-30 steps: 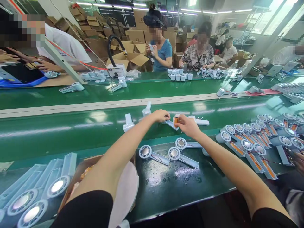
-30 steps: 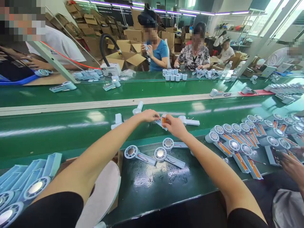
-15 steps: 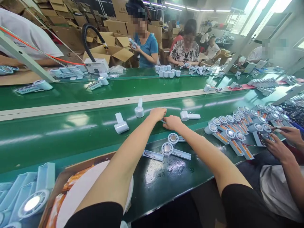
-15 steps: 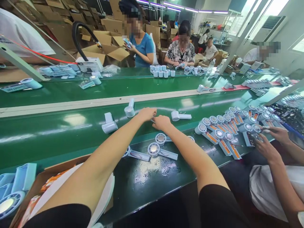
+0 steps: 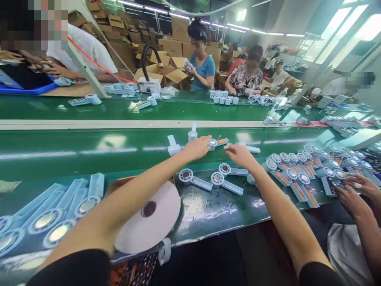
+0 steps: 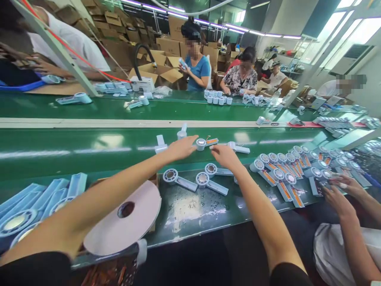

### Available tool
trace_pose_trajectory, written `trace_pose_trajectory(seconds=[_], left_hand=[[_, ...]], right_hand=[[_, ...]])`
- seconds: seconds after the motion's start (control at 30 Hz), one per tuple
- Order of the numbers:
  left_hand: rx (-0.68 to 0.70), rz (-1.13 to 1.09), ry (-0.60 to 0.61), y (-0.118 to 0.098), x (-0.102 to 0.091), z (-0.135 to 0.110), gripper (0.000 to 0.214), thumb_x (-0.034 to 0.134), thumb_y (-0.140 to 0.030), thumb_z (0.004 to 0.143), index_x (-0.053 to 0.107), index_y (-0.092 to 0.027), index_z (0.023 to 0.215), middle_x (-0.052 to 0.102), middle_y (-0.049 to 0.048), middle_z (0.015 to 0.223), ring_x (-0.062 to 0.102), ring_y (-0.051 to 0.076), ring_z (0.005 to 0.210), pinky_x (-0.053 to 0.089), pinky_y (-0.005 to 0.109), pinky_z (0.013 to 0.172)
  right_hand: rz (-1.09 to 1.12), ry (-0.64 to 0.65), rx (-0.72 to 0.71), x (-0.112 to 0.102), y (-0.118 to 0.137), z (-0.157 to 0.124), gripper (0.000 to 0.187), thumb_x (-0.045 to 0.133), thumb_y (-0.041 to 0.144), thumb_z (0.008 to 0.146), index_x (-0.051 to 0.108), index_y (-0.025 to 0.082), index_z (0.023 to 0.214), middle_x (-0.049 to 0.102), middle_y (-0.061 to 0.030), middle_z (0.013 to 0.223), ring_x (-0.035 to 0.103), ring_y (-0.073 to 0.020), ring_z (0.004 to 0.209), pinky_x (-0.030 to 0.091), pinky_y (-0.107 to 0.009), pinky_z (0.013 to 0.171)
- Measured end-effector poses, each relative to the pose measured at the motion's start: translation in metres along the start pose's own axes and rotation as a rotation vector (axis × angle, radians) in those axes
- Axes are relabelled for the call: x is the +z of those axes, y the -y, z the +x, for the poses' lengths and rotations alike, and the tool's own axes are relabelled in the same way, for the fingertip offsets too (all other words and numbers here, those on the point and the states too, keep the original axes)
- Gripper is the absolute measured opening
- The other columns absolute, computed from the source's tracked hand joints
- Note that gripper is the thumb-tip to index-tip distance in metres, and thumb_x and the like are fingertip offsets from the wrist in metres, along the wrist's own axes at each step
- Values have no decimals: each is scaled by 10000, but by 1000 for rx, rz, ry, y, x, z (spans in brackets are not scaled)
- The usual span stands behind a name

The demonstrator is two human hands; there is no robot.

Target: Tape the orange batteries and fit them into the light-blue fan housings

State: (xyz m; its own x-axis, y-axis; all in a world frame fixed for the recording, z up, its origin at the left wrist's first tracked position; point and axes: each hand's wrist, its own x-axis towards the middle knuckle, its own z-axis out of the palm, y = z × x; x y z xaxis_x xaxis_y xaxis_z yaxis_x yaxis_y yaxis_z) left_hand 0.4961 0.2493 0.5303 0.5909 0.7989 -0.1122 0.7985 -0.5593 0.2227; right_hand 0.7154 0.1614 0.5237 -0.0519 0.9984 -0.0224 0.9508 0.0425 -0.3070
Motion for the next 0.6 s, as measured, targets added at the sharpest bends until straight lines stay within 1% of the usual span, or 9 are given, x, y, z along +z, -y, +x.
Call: trace_pose_trajectory(seconds=[0.07, 0.13, 0.2, 0.27, 0.3, 0.37, 0.43, 0.53, 0.6], left_hand=[[124, 11, 8, 25, -3, -75, 443, 517, -457, 1052, 574, -275, 1452, 653, 75, 1446, 620, 283, 1305, 497, 404, 1075], [254, 15, 8, 48, 2, -159, 452, 594, -564, 997, 665, -287, 1347, 719, 58, 1323, 649, 279, 1238, 498, 420, 1086], [272, 65, -2, 64, 13, -233, 612, 696, -642, 902, 651, -279, 1392, 685, 80, 1400, 591, 322, 1327, 433, 481, 1177], [208, 146, -11, 71, 29, -284, 811, 744, -643, 858, 530, -264, 1542, 603, 113, 1521, 484, 380, 1440, 314, 582, 1255], [168, 181, -19, 73, 37, -299, 861, 755, -608, 860, 464, -266, 1594, 565, 124, 1561, 437, 401, 1477, 252, 633, 1273], [98, 218, -49, 74, 50, -312, 873, 779, -513, 861, 412, -309, 1627, 521, 123, 1602, 386, 432, 1509, 163, 714, 1273], [42, 222, -101, 75, 57, -313, 882, 829, -461, 813, 446, -365, 1601, 518, 108, 1600, 383, 466, 1502, 153, 762, 1255], [38, 183, -136, 77, 55, -314, 950, 900, -419, 727, 476, -375, 1576, 597, 99, 1510, 453, 476, 1437, 295, 742, 1228], [53, 133, -173, 78, 48, -322, 993, 908, -381, 716, 448, -337, 1595, 643, 109, 1446, 486, 456, 1407, 414, 675, 1194]], right_hand=[[214, 38, -60, 12, -3, -49, 283, 578, 386, 1026, 789, 206, 972, 796, -53, 879, 735, -208, 830, 544, -289, 792], [496, 141, -88, 29, -2, -97, 363, 664, 493, 960, 747, 219, 737, 749, -32, 712, 704, -199, 691, 522, -277, 654], [667, 276, -86, 50, 6, -132, 377, 688, 530, 928, 754, 226, 715, 720, -32, 655, 683, -205, 633, 497, -279, 573], [760, 384, -89, 72, 28, -150, 346, 667, 532, 940, 788, 222, 848, 719, -29, 661, 682, -201, 618, 497, -273, 558], [798, 433, -97, 83, 43, -153, 338, 662, 527, 944, 790, 214, 938, 733, -29, 691, 684, -193, 614, 501, -268, 563], [853, 532, -128, 100, 81, -150, 353, 694, 512, 925, 768, 196, 1064, 764, -36, 776, 683, -173, 614, 498, -254, 573], [866, 619, -168, 114, 121, -142, 342, 756, 485, 882, 754, 185, 1048, 766, -36, 786, 664, -152, 587, 471, -238, 560], [922, 771, -222, 129, 165, -137, 339, 764, 510, 883, 715, 177, 843, 700, -3, 655, 592, -112, 491, 409, -212, 505], [1059, 864, -236, 140, 180, -142, 497, 684, 625, 924, 654, 171, 725, 646, 10, 595, 515, -83, 432, 367, -199, 461]])
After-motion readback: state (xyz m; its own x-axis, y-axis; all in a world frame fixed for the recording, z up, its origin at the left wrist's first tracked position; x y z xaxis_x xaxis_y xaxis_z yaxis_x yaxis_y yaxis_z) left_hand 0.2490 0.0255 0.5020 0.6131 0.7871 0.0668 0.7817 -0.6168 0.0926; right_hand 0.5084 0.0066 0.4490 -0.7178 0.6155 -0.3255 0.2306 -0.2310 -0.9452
